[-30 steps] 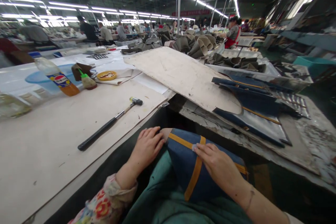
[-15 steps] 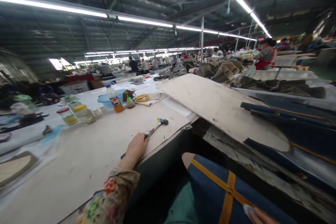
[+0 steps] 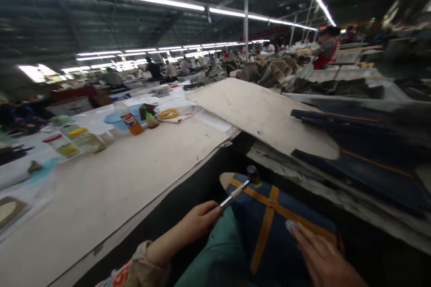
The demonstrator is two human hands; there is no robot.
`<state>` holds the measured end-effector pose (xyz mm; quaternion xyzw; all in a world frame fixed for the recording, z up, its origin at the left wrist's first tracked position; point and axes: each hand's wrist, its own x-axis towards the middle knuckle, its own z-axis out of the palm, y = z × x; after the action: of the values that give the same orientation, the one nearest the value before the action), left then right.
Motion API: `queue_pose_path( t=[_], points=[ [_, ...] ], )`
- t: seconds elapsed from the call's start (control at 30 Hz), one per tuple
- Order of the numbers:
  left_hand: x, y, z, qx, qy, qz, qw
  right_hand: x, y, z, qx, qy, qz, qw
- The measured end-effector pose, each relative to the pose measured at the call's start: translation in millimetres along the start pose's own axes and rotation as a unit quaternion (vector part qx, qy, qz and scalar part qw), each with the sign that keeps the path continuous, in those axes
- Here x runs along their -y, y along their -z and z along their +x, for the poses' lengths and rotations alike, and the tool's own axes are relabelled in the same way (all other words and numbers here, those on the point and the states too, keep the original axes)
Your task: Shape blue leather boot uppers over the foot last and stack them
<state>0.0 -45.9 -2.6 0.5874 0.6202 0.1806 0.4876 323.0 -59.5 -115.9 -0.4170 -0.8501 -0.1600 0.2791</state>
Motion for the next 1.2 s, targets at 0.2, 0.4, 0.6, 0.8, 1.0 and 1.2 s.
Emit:
queue_pose_path(
  t=[0.2, 0.4, 0.6, 0.8, 1.0, 1.2],
  points=[
    [-11, -7.4, -3, 0.013, -0.087, 0.005, 0.996, 28, 23, 12, 0.087, -0.138, 0.005, 0.987],
    [-5, -23.1, 6, 0.068, -0.066, 0.094, 0.991, 28, 25, 12, 0.075, -0.148, 0.015, 0.986],
    [-10, -23.0, 1, 0.067, -0.061, 0.109, 0.990, 22, 21, 8, 0.089, -0.122, -0.002, 0.989],
    [-13, -28.5, 3, 0.078, -0.071, 0.092, 0.990, 29, 26, 11, 0.082, -0.145, -0.009, 0.986],
    [-17, -35.9, 9, 0.111, -0.071, 0.123, 0.984, 38, 35, 13, 0.068, -0.174, -0.017, 0.982],
    [-23, -44.3, 17, 0.127, -0.085, 0.147, 0.977, 40, 38, 14, 0.064, -0.195, -0.007, 0.979]
  ],
)
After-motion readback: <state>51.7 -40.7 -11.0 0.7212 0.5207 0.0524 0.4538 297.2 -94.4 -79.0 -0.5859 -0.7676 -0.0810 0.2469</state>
